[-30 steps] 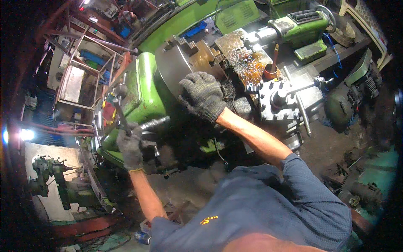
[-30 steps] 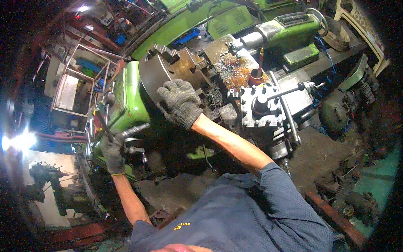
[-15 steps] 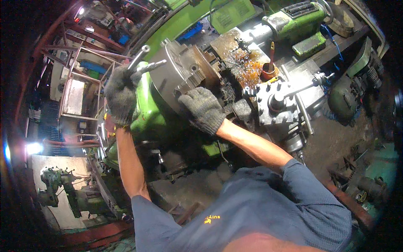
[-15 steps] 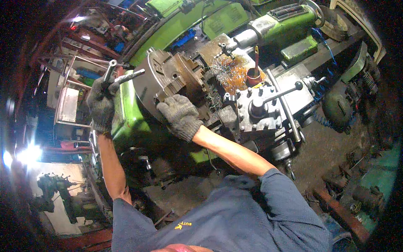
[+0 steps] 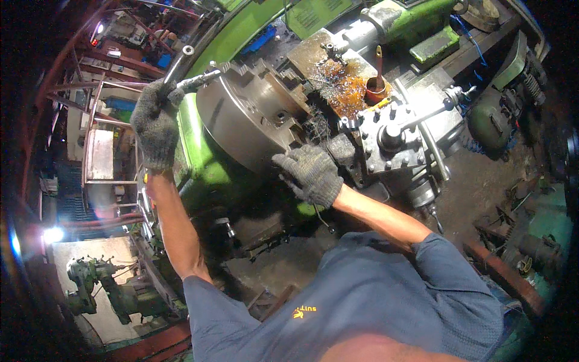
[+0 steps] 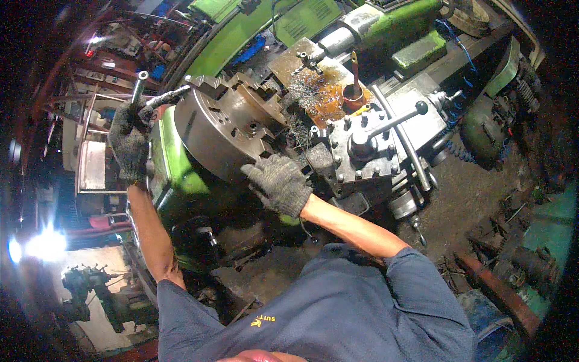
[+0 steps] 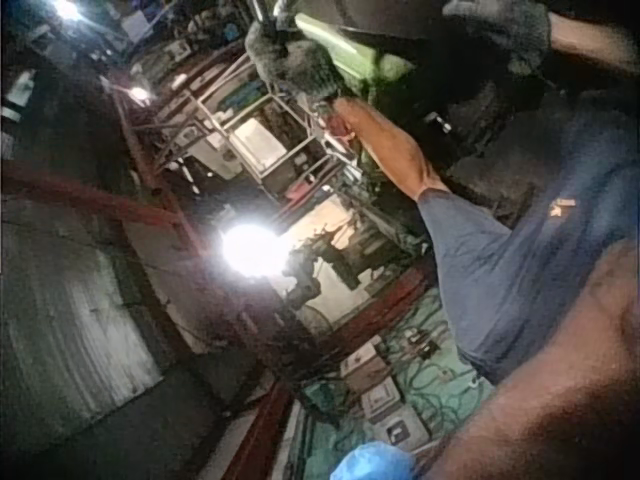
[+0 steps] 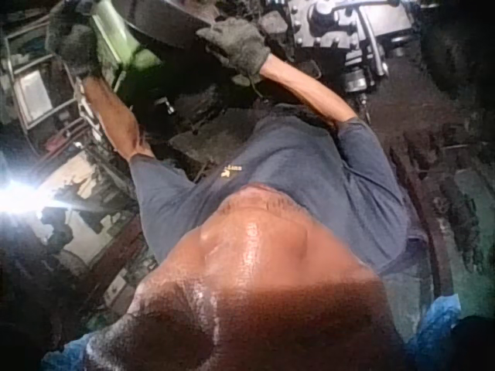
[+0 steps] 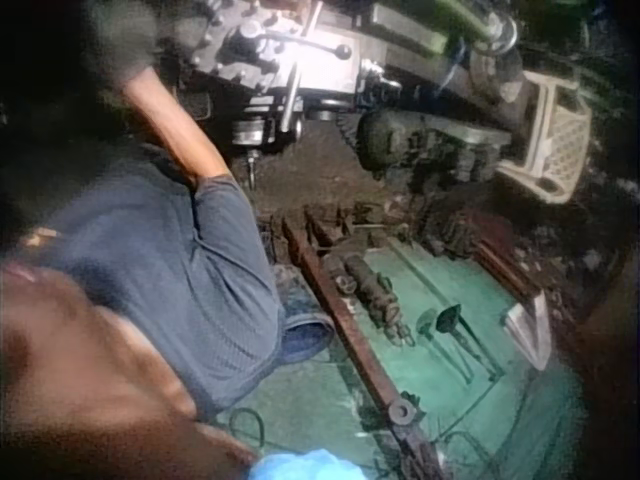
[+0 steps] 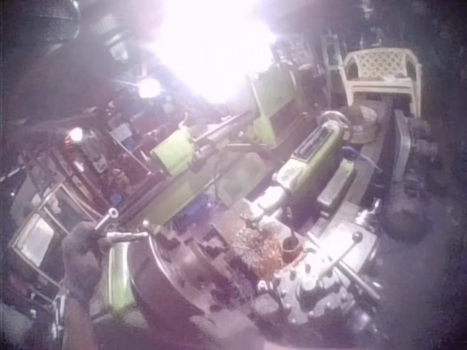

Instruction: The person operates a green metal lathe, using gloved hands to manipulate the tool post and control levers while a cylindrical metal workpiece rotates. The operator repeatedly adjusts the tool position and engages the cutting process, generating metal shavings.

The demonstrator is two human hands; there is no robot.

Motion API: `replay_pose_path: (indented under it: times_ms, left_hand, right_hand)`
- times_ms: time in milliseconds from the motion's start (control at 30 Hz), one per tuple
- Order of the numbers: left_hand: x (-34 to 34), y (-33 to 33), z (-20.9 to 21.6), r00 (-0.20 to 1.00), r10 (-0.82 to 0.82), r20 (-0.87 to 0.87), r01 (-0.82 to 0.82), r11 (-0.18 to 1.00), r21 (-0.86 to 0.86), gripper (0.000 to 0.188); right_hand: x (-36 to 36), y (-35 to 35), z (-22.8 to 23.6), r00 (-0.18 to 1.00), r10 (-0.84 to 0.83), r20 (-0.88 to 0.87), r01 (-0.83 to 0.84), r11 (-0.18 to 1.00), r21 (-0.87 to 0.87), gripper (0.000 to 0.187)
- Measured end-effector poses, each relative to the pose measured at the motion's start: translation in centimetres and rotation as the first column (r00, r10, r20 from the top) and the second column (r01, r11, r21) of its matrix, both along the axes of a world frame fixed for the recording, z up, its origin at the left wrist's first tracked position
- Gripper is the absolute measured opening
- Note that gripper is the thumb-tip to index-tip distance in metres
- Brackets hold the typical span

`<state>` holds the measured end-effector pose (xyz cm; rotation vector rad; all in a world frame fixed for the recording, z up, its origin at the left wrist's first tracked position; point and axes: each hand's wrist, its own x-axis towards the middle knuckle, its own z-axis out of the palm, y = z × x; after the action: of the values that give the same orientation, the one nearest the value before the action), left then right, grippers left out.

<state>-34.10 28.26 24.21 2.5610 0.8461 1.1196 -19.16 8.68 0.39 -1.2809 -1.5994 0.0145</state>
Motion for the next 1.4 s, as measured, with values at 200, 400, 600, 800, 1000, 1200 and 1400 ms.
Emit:
replay_pose_path:
  times_ms: [200, 400, 600, 800, 1000, 1200, 1400]
  left_hand:
    - [0.8, 0.7, 0.6, 0.996, 0.028, -0.079, -0.008, 0.972, 0.236, 0.019]
    - [2.1, 2.7, 0.4, 0.988, -0.030, -0.150, 0.048, 0.992, 0.115, 0.023]
    - [3.4, 6.8, -2.1, 0.931, -0.086, -0.354, 0.141, 0.981, 0.135, 0.035]
    - [5.1, 7.6, -3.2, 0.868, -0.084, -0.490, 0.227, 0.943, 0.241, 0.028]
    - [6.0, 7.7, -3.5, 0.807, -0.107, -0.581, 0.295, 0.925, 0.239, 0.031]
    - [7.1, 7.5, -2.2, 0.664, -0.173, -0.727, 0.445, 0.873, 0.198, 0.025]
    - [8.9, 5.9, -1.9, 0.437, -0.062, -0.897, 0.507, 0.841, 0.189, 0.033]
  right_hand:
    - [-0.4, -0.5, -3.8, 0.996, -0.041, 0.078, 0.052, 0.987, -0.155, 0.031]
    - [1.6, -5.5, -3.4, 0.989, 0.114, -0.097, -0.145, 0.891, -0.430, 0.034]
    - [9.4, -16.2, 1.1, 0.968, 0.118, -0.220, -0.197, 0.904, -0.381, 0.016]
    - [15.5, -22.0, 0.3, 0.767, -0.630, -0.125, 0.515, 0.720, -0.465, 0.020]
    - [19.7, -20.2, -4.1, 0.676, -0.729, 0.110, 0.629, 0.492, -0.602, 0.036]
    - [21.0, -18.1, -4.5, 0.765, -0.642, 0.057, 0.415, 0.423, -0.806, 0.038]
    - [22.2, -18.6, -8.8, 0.788, -0.615, -0.031, 0.326, 0.458, -0.827, 0.034]
